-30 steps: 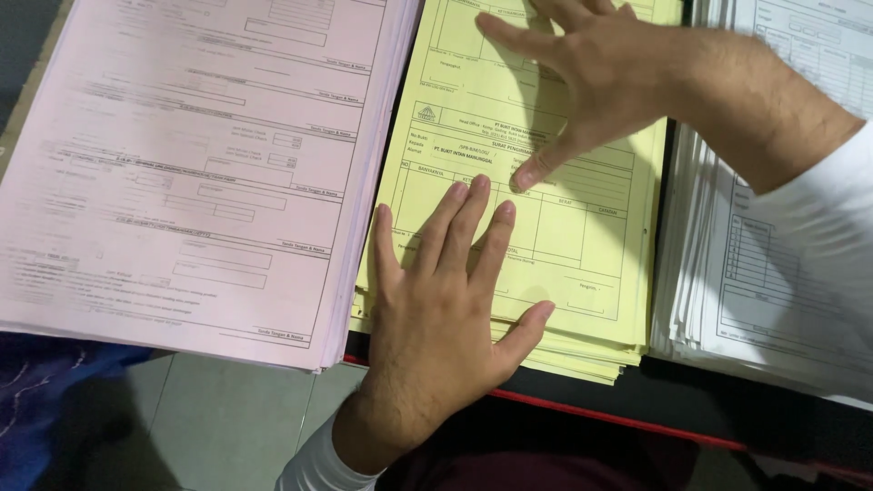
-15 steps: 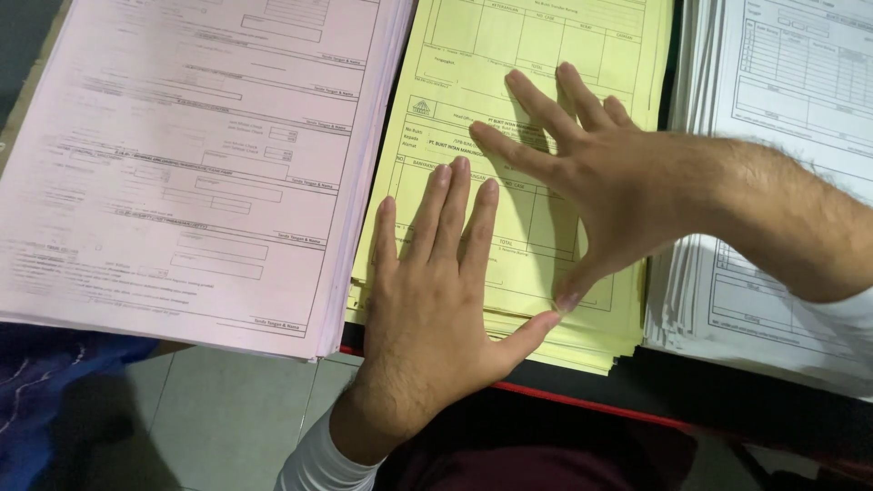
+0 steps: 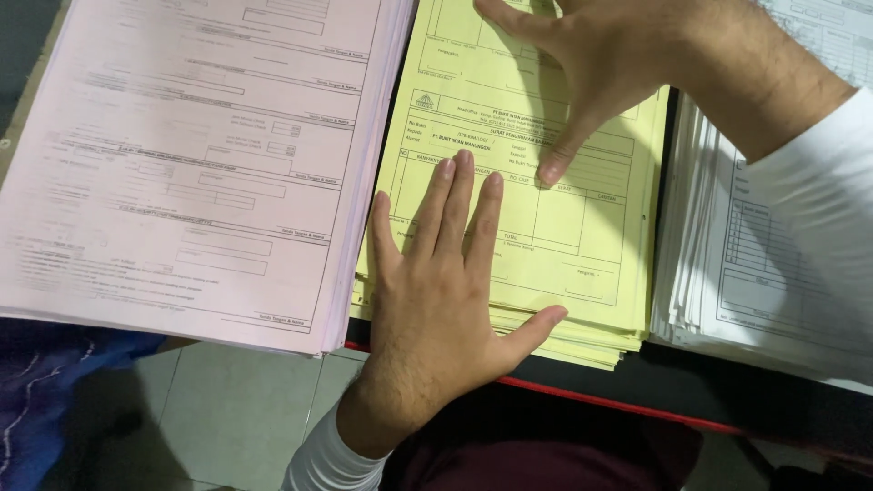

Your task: Sorting and organizing stacks of colored and white documents on a desk

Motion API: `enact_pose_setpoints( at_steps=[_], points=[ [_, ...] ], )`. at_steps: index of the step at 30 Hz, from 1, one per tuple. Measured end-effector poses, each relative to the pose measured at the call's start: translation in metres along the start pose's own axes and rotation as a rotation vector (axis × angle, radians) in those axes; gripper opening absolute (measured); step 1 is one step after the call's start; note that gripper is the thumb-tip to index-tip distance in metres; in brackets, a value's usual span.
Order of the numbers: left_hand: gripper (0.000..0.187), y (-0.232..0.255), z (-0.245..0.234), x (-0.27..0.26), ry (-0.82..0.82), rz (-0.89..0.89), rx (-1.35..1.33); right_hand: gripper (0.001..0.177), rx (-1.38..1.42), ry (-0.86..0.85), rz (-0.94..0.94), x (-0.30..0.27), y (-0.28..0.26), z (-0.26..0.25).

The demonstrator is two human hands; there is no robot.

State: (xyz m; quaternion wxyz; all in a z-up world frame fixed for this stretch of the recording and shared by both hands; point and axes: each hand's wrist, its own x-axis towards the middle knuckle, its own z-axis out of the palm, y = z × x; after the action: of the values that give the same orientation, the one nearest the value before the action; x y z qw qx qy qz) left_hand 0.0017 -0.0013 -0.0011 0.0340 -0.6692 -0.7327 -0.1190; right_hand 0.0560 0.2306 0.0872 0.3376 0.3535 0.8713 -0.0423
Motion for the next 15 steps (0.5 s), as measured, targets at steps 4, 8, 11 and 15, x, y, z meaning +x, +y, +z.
enact_pose_setpoints(
  at_steps=[4, 8, 11, 15],
  points=[
    [0.122, 0.0, -0.002, 0.001, -0.015, 0.001, 0.027, 0.179, -0.076, 0.057, -0.017, -0.006, -0.004, 0.004],
    [0.111, 0.001, -0.002, 0.002, -0.028, -0.006, 0.016, 0.172, 0.043, -0.071, -0.019, -0.033, -0.018, 0.007],
    [0.095, 0.001, -0.005, 0.002, -0.019, 0.0, -0.038, 0.16, 0.019, -0.079, -0.066, -0.048, -0.016, 0.022],
    [0.09, 0.002, -0.005, 0.002, 0.001, 0.001, -0.057, 0.106, -0.026, 0.225, -0.415, -0.05, 0.015, 0.078]
  ],
)
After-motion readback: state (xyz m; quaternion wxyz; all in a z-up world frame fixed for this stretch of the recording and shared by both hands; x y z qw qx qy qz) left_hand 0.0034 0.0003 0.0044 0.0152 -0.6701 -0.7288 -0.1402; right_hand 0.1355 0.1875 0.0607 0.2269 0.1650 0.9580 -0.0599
